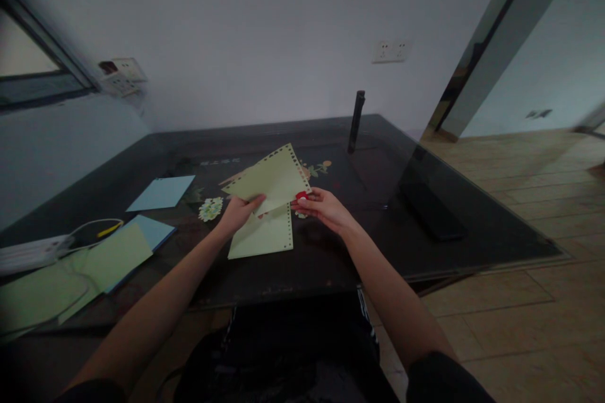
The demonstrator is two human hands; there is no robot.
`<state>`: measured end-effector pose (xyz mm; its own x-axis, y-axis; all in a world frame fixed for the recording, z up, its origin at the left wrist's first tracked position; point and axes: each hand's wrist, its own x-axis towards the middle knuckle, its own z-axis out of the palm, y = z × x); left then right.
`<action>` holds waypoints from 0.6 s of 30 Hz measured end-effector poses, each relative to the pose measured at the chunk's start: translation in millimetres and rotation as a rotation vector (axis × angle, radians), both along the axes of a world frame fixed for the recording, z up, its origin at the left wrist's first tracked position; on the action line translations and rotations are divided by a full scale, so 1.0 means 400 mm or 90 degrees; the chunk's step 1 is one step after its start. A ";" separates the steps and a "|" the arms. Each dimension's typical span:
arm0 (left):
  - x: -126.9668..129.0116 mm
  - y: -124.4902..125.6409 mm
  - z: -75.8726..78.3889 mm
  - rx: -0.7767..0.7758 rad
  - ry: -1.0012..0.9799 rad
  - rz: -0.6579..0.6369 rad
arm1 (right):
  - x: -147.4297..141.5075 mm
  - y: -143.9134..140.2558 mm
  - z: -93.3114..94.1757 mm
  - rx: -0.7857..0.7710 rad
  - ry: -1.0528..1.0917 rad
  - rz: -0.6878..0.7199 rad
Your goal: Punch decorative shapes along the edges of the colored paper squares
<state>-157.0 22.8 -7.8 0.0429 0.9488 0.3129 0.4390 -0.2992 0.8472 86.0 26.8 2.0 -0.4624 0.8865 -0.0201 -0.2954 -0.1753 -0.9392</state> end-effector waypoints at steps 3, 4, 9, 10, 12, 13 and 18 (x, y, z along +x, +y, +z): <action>0.008 -0.002 -0.005 -0.003 -0.015 0.022 | -0.011 -0.004 -0.001 0.005 0.031 -0.040; 0.010 -0.003 -0.005 -0.010 -0.019 0.029 | -0.014 -0.005 -0.001 0.007 0.037 -0.050; 0.009 -0.004 -0.004 -0.002 -0.016 0.041 | -0.017 -0.007 -0.001 0.010 0.044 -0.071; 0.008 -0.003 -0.004 0.007 -0.020 0.035 | -0.017 -0.007 -0.001 0.009 0.043 -0.071; 0.008 -0.003 -0.005 0.016 -0.036 0.023 | -0.017 -0.006 -0.001 0.006 0.044 -0.070; 0.010 -0.004 -0.005 0.016 -0.046 0.019 | -0.018 -0.006 -0.002 0.002 0.047 -0.072; 0.026 -0.011 -0.009 -0.017 -0.101 0.020 | -0.021 -0.005 -0.005 -0.011 0.056 -0.066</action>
